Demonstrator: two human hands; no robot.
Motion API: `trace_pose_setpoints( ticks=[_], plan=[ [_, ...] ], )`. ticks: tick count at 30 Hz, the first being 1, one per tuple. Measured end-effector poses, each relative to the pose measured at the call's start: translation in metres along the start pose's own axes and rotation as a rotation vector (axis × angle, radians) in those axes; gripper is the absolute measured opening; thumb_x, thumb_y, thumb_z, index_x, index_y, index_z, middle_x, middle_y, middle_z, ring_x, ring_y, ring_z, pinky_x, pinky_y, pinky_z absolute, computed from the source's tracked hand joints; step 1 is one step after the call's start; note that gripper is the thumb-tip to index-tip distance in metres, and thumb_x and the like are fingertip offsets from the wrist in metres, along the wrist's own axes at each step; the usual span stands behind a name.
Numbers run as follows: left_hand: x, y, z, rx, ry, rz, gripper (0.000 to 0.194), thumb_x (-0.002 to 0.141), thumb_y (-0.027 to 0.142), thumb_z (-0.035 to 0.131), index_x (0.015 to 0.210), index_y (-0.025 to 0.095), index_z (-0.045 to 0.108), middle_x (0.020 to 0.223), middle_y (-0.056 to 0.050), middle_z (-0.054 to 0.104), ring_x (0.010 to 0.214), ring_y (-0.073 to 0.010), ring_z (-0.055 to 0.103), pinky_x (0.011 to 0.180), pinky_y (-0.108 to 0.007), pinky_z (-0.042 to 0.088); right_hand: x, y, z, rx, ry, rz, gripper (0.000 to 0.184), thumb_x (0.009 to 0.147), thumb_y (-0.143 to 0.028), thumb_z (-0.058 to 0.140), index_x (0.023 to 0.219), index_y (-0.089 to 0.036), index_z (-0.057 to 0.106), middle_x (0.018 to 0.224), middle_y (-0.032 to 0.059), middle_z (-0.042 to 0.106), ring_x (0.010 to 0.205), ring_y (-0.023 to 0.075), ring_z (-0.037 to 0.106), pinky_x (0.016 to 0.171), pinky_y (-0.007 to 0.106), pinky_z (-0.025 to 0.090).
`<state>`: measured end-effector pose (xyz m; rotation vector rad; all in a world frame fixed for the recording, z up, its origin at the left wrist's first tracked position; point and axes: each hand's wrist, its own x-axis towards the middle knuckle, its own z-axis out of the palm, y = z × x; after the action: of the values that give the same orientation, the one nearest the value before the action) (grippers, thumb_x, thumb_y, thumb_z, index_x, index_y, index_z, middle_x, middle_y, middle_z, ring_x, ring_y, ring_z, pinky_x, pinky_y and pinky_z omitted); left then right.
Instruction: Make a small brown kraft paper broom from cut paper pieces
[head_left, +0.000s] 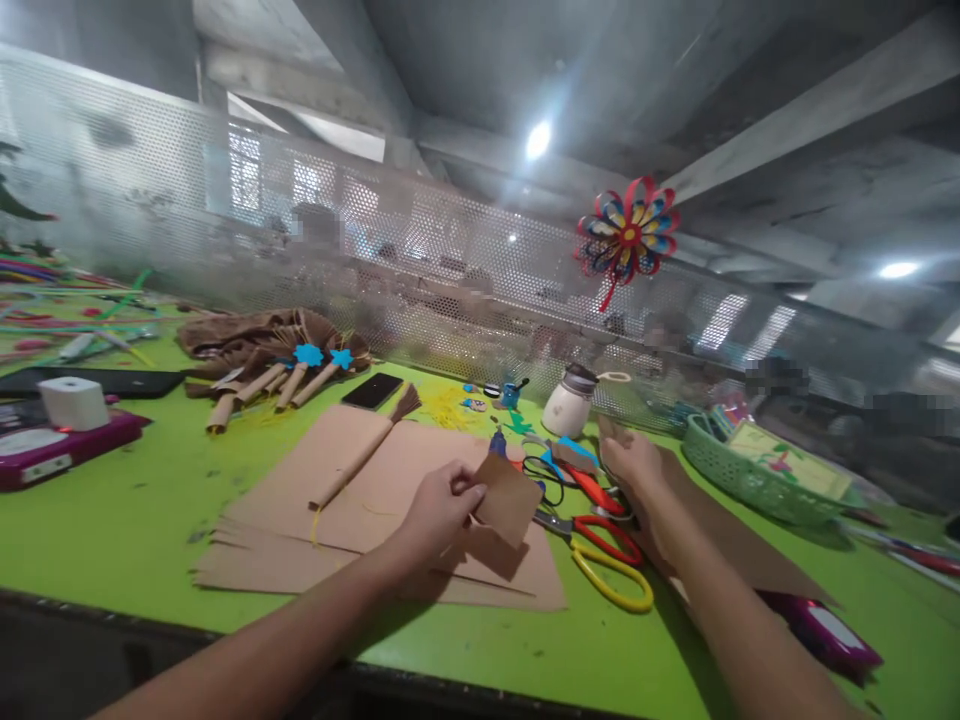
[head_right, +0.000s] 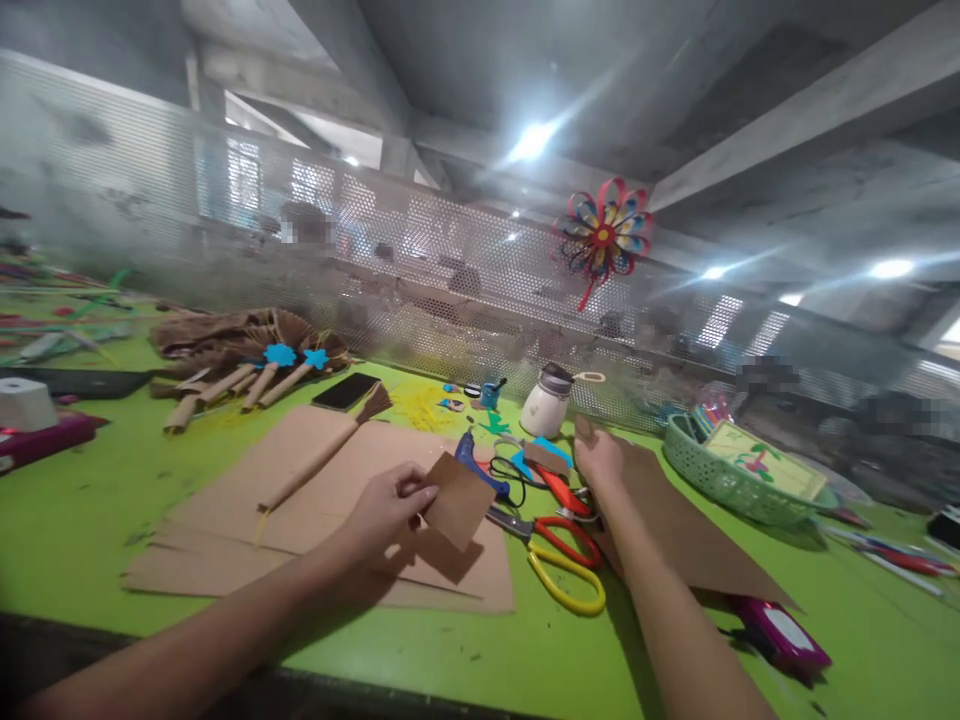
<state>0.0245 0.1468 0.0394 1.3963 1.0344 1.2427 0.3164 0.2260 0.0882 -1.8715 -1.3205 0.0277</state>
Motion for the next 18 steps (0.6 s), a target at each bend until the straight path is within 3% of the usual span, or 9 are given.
trace_pose_setpoints(
  ticks=[5, 9, 12, 14, 18],
  plan=[
    [0.005, 0.014, -0.002, -0.128, -0.064, -0.143, 0.018, 0.071, 0.026, 0.058, 0.074, 0.018, 0.042, 0.053, 0.002, 0.058, 0.045, -0.0138, 0.058, 0.042, -0.022, 0.042, -0.035, -0.035, 0.000, 0.277, -0.058, -0.134, 0.037, 0.075, -0.038, 0.051, 0.097, -0.011, 0.063, 0.090, 0.0132, 0.067, 0.083, 0.0238, 0.061, 0.072, 0.032, 0.047],
    [0.010, 0.035, -0.005, -0.181, -0.120, -0.084, 0.018, 0.073, 0.027, 0.059, 0.078, 0.018, 0.044, 0.059, 0.001, 0.061, 0.054, -0.0157, 0.063, 0.048, -0.024, 0.045, -0.075, -0.074, 0.002, 0.467, -0.264, -0.250, 0.039, 0.074, -0.050, 0.055, 0.087, -0.015, 0.066, 0.075, 0.0065, 0.067, 0.067, 0.0191, 0.060, 0.061, 0.029, 0.048],
    [0.011, 0.044, -0.011, -0.207, -0.145, -0.043, 0.021, 0.072, 0.030, 0.061, 0.079, 0.018, 0.046, 0.064, 0.001, 0.061, 0.056, -0.0145, 0.061, 0.052, -0.025, 0.046, -0.096, -0.088, 0.009, 0.741, -0.517, -0.163, 0.044, 0.066, -0.047, 0.068, 0.095, -0.015, 0.063, 0.070, 0.0025, 0.064, 0.059, 0.0152, 0.055, 0.051, 0.025, 0.044],
    [0.011, 0.044, -0.015, -0.225, -0.178, -0.060, 0.026, 0.070, 0.033, 0.063, 0.081, 0.017, 0.047, 0.067, -0.001, 0.062, 0.059, -0.0148, 0.062, 0.054, -0.025, 0.047, -0.104, -0.089, 0.015, 0.866, -0.647, -0.093, 0.039, 0.063, -0.044, 0.072, 0.088, -0.015, 0.063, 0.067, 0.0000, 0.061, 0.053, 0.0113, 0.050, 0.047, 0.022, 0.038],
    [0.014, 0.033, -0.019, -0.282, -0.249, -0.109, 0.032, 0.069, 0.041, 0.066, 0.075, 0.016, 0.048, 0.062, 0.002, 0.054, 0.056, -0.0108, 0.054, 0.053, -0.023, 0.044, -0.116, -0.078, 0.024, 0.995, -0.730, 0.055, 0.030, 0.061, -0.039, 0.075, 0.067, -0.014, 0.061, 0.053, -0.0042, 0.053, 0.045, 0.0069, 0.040, 0.045, 0.020, 0.029]
  ],
)
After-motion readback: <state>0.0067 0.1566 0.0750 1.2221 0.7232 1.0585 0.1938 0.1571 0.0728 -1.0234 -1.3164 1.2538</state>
